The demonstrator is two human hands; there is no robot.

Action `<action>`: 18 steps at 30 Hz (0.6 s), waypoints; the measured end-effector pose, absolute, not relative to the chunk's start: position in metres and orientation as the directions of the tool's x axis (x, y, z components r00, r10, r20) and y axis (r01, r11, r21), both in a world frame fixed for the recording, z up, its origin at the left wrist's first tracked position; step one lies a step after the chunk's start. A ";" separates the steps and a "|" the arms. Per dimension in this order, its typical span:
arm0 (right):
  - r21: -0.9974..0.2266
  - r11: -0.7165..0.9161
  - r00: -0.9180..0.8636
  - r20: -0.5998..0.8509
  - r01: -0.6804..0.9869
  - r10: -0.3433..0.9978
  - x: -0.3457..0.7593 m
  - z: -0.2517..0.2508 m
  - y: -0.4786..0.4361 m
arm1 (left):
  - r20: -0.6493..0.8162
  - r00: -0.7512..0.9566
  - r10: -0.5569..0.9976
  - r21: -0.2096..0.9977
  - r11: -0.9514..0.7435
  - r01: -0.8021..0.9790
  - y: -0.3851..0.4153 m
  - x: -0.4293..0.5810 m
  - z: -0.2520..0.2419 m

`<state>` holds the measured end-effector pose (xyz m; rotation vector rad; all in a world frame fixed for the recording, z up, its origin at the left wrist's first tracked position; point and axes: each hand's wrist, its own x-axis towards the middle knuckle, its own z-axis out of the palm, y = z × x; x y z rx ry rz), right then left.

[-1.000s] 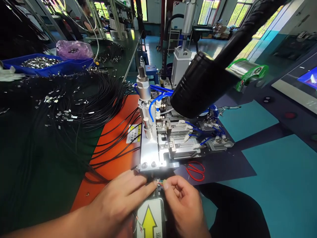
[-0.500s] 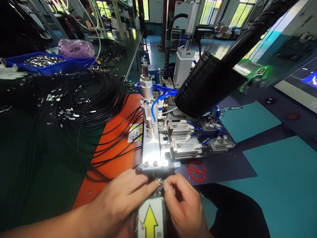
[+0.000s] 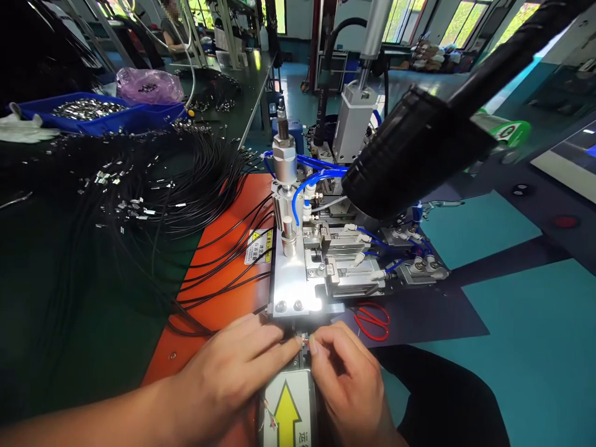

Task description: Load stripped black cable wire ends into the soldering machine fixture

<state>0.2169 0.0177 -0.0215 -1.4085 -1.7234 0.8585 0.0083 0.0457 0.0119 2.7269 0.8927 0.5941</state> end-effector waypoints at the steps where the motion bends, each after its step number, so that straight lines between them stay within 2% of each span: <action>1: -0.856 0.183 -0.130 0.136 0.484 0.982 0.217 -0.021 0.018 | 0.304 0.737 0.604 0.320 -0.793 0.519 0.046 0.008 0.012; 18: -0.826 0.293 -0.190 0.227 0.482 0.955 0.217 -0.020 0.021 | 0.277 0.751 0.599 0.314 -0.795 0.518 0.045 0.007 0.010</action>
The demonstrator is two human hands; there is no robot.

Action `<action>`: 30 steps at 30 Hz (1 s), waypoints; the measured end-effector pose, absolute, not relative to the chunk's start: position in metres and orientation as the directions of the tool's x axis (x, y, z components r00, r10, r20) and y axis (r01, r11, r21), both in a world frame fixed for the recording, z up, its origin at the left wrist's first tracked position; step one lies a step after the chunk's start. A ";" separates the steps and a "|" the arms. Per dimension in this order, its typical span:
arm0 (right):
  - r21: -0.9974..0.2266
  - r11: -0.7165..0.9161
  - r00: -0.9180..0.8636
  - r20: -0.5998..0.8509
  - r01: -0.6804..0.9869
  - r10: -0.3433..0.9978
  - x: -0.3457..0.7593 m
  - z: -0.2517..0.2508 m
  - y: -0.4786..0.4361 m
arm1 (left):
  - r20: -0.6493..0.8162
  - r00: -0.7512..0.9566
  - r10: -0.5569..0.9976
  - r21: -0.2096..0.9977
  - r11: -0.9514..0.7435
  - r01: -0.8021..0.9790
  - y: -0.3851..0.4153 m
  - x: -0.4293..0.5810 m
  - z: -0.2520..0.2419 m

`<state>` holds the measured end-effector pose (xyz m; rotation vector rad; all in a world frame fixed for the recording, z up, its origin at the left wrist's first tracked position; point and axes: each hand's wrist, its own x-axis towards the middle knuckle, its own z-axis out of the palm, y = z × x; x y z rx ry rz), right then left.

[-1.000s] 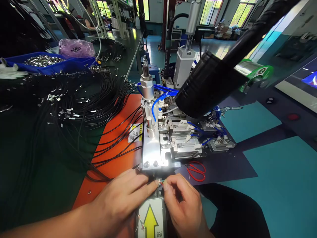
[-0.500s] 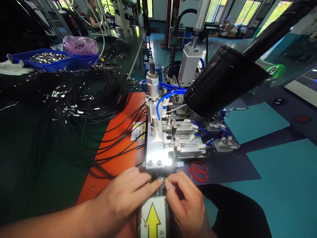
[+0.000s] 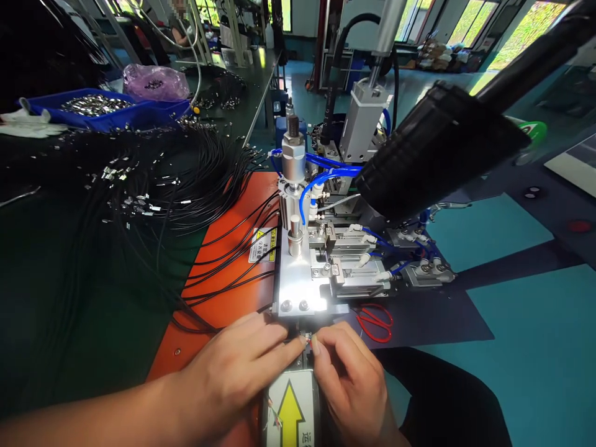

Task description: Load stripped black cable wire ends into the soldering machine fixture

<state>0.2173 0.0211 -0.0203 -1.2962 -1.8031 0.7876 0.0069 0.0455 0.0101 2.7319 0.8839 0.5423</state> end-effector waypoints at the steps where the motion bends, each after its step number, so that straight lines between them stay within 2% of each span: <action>1: -0.827 0.296 -0.194 0.229 0.479 0.954 0.217 -0.020 0.021 | 0.275 0.753 0.598 0.316 -0.796 0.517 0.045 0.007 0.010; 11: -0.842 0.294 -0.198 0.226 0.453 0.954 0.216 -0.021 0.021 | 0.271 0.756 0.596 0.310 -0.797 0.518 0.047 0.007 0.012; 17: -0.875 0.236 -0.132 0.198 0.424 0.971 0.211 -0.021 0.020 | 0.264 0.758 0.597 0.303 -0.797 0.522 0.047 0.007 0.011; 25: -0.864 0.152 -0.104 0.115 0.479 0.988 0.214 -0.021 0.018 | 0.247 0.767 0.592 0.312 -0.798 0.515 0.046 0.006 0.011; 30: -0.839 0.160 -0.141 0.101 0.520 0.985 0.218 -0.022 0.017 | 0.247 0.766 0.593 0.312 -0.797 0.516 0.047 0.007 0.013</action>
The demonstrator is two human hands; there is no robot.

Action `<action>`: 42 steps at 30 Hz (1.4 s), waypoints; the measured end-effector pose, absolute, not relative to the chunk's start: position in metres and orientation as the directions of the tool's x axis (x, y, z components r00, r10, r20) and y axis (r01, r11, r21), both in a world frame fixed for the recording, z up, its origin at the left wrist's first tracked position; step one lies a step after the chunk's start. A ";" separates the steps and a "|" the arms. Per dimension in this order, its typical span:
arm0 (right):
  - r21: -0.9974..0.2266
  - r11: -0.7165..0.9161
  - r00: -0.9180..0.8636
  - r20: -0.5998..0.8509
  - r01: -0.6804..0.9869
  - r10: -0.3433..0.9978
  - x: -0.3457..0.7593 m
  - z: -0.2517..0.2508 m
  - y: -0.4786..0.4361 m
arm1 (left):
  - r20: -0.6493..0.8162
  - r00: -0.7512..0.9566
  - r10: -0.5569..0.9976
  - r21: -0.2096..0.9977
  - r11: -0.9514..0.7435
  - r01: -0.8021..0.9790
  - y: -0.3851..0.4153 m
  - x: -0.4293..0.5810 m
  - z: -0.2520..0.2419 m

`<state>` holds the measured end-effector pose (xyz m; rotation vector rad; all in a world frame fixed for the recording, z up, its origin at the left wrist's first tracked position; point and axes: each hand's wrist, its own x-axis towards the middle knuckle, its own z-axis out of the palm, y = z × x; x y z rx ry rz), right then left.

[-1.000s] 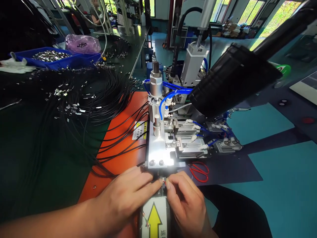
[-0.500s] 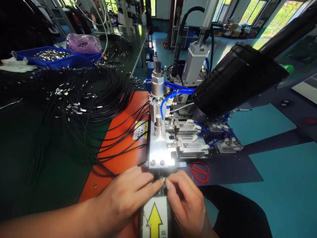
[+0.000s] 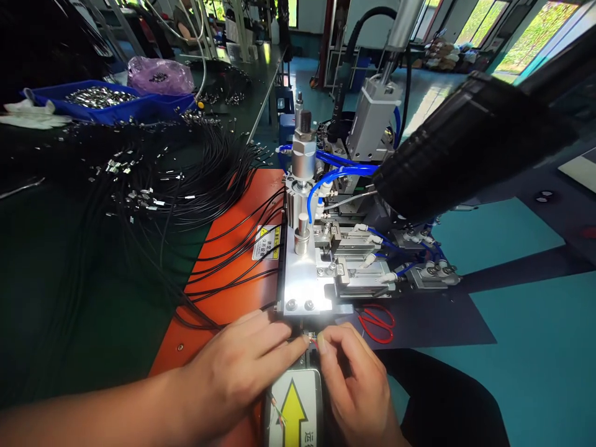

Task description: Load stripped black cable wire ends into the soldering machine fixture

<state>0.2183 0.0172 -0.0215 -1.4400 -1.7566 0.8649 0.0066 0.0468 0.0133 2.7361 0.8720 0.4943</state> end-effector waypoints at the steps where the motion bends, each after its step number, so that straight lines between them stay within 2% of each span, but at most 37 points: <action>1: -0.834 0.166 -0.149 0.101 0.526 0.984 0.219 -0.021 0.017 | 0.252 0.764 0.593 0.308 -0.798 0.518 0.047 0.007 0.014; 8: -0.819 0.214 -0.190 0.131 0.532 0.973 0.218 -0.019 0.020 | 0.278 0.753 0.597 0.299 -0.798 0.523 0.047 0.007 0.013; 16: -0.865 0.105 -0.087 0.071 0.491 0.994 0.211 -0.025 0.013 | 0.301 0.745 0.595 0.297 -0.801 0.520 0.046 0.008 0.010; 26: -0.844 0.126 -0.006 0.144 0.522 0.990 0.203 -0.024 0.013 | 0.319 0.733 0.601 0.296 -0.797 0.526 0.047 0.009 0.011; 42: -0.861 -0.045 0.080 -0.005 0.507 0.997 0.204 -0.033 0.008 | 0.310 0.733 0.605 0.309 -0.794 0.524 0.047 0.008 0.011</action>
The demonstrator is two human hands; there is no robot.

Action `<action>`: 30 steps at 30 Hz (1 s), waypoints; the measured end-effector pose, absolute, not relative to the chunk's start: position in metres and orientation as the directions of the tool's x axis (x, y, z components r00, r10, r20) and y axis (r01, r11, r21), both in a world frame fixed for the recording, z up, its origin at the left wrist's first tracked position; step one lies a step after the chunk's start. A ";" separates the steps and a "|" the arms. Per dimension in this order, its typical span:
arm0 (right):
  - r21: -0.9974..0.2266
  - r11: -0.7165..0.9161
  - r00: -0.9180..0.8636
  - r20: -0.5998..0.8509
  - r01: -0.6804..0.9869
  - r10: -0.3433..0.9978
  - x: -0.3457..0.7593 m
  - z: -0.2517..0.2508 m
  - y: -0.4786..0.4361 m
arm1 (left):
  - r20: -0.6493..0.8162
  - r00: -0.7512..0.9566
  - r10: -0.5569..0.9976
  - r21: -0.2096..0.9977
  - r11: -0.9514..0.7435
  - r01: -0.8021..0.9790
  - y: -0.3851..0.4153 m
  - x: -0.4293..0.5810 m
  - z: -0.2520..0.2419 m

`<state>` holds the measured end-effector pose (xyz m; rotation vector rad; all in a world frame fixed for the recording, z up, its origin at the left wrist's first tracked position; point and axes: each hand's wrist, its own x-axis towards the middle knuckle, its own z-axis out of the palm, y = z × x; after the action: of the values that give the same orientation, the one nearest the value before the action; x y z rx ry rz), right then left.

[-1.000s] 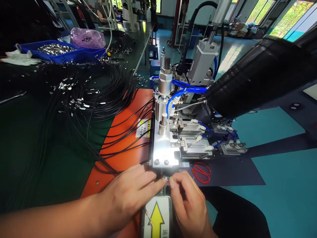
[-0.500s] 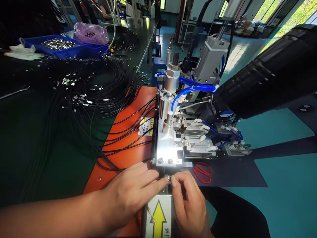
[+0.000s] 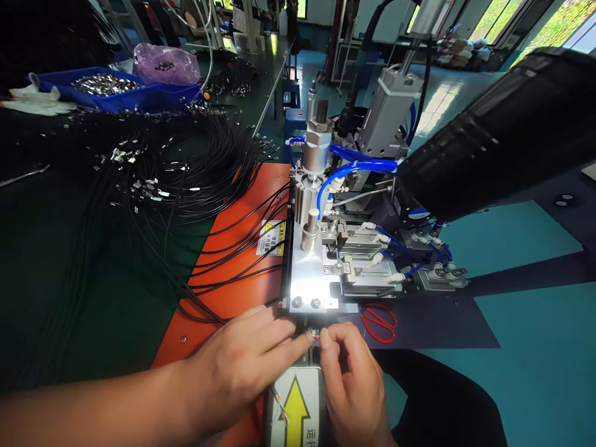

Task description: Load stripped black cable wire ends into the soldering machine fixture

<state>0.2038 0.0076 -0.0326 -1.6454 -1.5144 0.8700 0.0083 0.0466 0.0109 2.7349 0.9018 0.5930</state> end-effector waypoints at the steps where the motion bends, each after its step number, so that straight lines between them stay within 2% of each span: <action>1: -0.860 -0.052 0.079 -0.014 0.507 0.997 0.204 -0.033 0.007 | 0.310 0.735 0.603 0.307 -0.795 0.523 0.047 0.008 0.011; 9: -0.832 -0.037 0.001 -0.043 0.553 0.999 0.210 -0.037 0.011 | 0.313 0.744 0.591 0.288 -0.805 0.518 0.047 0.008 0.009; 15: -0.880 -0.243 0.144 -0.200 0.409 0.969 0.205 -0.028 0.004 | 0.312 0.744 0.591 0.303 -0.804 0.511 0.047 0.007 0.011; 30: -0.911 -0.193 0.088 -0.172 0.364 0.981 0.209 -0.028 0.002 | 0.295 0.743 0.601 0.327 -0.794 0.512 0.046 0.007 0.011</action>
<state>0.2091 0.0016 -0.0284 -1.6576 -1.3467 1.1011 0.0066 0.0462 0.0106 2.7192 0.8807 0.5738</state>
